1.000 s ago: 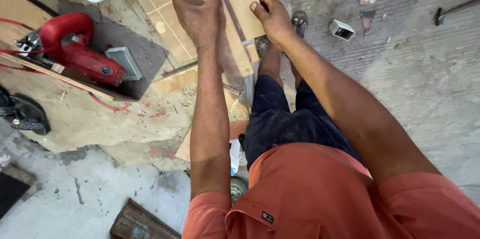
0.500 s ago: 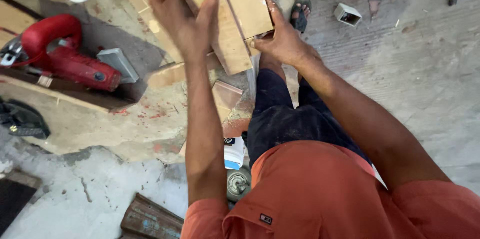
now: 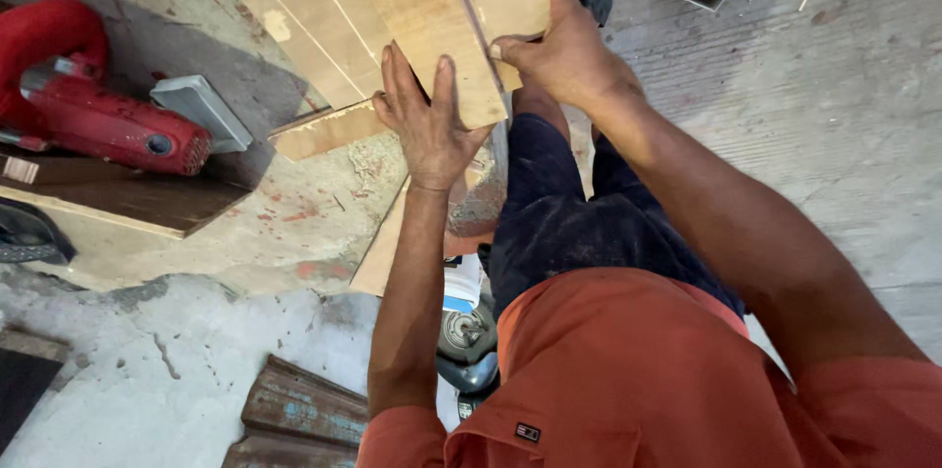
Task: The person carries a piece of plywood across the workshop floor, sets it down, and cuts it with a handheld circular saw. They then use a tape measure and pencil to mark cutting lines on the plywood and reposition the board between cuts.
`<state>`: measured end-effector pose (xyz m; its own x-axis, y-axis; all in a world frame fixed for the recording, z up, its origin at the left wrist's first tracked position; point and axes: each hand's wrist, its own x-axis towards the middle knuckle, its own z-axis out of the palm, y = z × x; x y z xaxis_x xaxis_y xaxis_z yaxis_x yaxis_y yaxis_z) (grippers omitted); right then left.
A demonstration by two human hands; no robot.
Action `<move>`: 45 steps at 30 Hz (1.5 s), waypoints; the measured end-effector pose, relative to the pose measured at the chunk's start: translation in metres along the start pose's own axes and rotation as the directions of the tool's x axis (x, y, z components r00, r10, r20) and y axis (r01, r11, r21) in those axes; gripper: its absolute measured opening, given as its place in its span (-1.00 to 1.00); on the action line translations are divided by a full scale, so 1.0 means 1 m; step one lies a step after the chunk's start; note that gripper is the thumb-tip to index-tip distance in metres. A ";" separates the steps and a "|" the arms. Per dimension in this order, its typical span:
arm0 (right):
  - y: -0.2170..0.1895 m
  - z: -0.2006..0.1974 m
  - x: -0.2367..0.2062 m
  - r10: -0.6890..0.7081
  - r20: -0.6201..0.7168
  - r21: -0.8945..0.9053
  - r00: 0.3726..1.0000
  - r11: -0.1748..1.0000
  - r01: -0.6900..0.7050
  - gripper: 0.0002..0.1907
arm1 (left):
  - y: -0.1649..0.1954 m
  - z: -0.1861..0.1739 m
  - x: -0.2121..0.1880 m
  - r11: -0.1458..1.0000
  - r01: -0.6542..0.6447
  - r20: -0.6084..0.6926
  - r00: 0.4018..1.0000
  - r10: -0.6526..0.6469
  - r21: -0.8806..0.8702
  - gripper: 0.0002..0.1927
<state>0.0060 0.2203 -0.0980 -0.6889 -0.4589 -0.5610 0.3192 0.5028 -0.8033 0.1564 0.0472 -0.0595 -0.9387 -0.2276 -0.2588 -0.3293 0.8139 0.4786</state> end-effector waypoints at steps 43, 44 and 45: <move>-0.056 -0.022 0.019 0.171 0.106 -0.085 0.980 0.983 -0.162 -0.12 | -0.008 -0.015 0.028 0.996 -0.048 0.031 0.998 0.051 -0.078 0.10; -0.060 -0.023 0.018 0.217 0.112 -0.109 0.970 0.973 -0.205 -0.12 | -0.008 -0.015 0.027 0.995 -0.046 0.030 0.998 0.049 -0.083 0.11; -0.062 -0.025 0.017 0.264 0.124 -0.135 0.956 0.960 -0.247 -0.12 | -0.008 -0.015 0.026 0.996 -0.040 0.043 0.998 0.044 -0.074 0.10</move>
<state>-0.0418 0.1991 -0.0529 -0.4937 -0.3973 -0.7735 0.3889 0.6947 -0.6051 0.1334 0.0269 -0.0576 -0.9469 -0.1688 -0.2735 -0.2978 0.7809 0.5491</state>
